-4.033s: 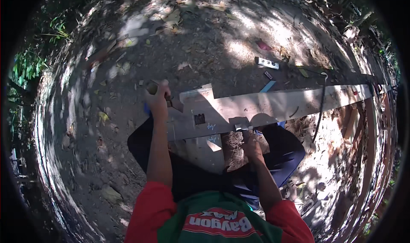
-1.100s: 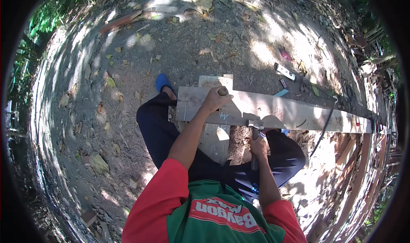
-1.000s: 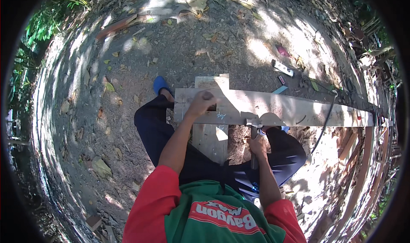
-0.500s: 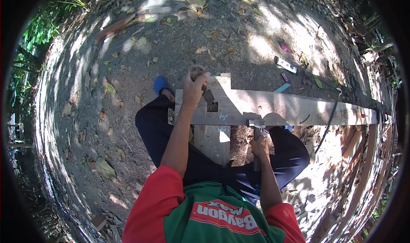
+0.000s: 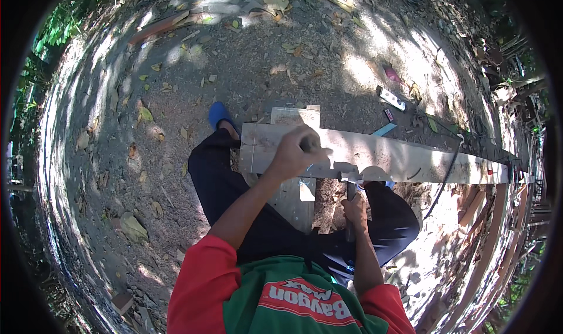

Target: The person chisels a hole into a wooden beam using a chisel and a hammer. They repeatedly strike the chisel with the hammer to remove wood chips from the beam.

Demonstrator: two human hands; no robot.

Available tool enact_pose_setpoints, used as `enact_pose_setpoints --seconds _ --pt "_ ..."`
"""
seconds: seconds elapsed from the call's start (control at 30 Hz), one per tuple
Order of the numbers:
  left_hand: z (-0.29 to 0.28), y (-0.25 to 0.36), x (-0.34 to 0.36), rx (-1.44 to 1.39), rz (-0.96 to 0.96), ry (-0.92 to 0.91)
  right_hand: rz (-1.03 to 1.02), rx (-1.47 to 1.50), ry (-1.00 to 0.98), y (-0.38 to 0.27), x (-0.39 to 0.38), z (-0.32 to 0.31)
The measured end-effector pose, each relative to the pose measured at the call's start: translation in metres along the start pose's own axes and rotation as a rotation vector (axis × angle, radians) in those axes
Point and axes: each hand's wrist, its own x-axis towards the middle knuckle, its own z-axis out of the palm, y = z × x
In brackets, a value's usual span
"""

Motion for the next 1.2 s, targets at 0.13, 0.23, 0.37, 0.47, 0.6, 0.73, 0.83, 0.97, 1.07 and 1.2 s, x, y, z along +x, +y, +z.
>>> enact_pose_setpoints --seconds 0.13,0.23,0.37,0.47,0.6,0.73,0.83,0.97,1.07,1.2 --pt "0.029 -0.015 -0.032 0.124 0.230 -0.173 0.044 -0.142 -0.030 -0.007 -0.001 -0.004" --pt "0.039 -0.033 -0.046 0.023 0.280 -0.148 -0.012 -0.190 0.006 0.011 0.005 0.000" --pt "0.026 -0.033 -0.045 -0.019 0.292 -0.193 0.091 -0.086 -0.020 -0.038 -0.022 -0.015" --pt "0.021 -0.040 -0.040 -0.021 0.289 -0.202 0.179 0.017 -0.089 -0.054 -0.023 -0.017" --pt "0.016 -0.045 -0.032 -0.023 0.263 -0.166 0.216 -0.009 -0.073 -0.062 -0.024 -0.017" --pt "0.013 -0.050 -0.028 -0.008 0.236 -0.144 0.212 0.031 -0.114 -0.061 -0.019 -0.017" --pt "0.012 -0.050 -0.024 -0.011 0.235 -0.126 0.199 0.050 -0.119 -0.057 -0.019 -0.017" --pt "0.008 -0.053 -0.022 -0.001 0.226 -0.145 0.218 0.039 -0.124 -0.060 -0.021 -0.019" --pt "0.005 -0.055 -0.020 -0.004 0.236 -0.152 0.217 0.027 -0.105 -0.060 -0.021 -0.017" --pt "0.003 -0.058 -0.018 -0.001 0.241 -0.139 0.227 0.020 -0.096 -0.056 -0.020 -0.015"
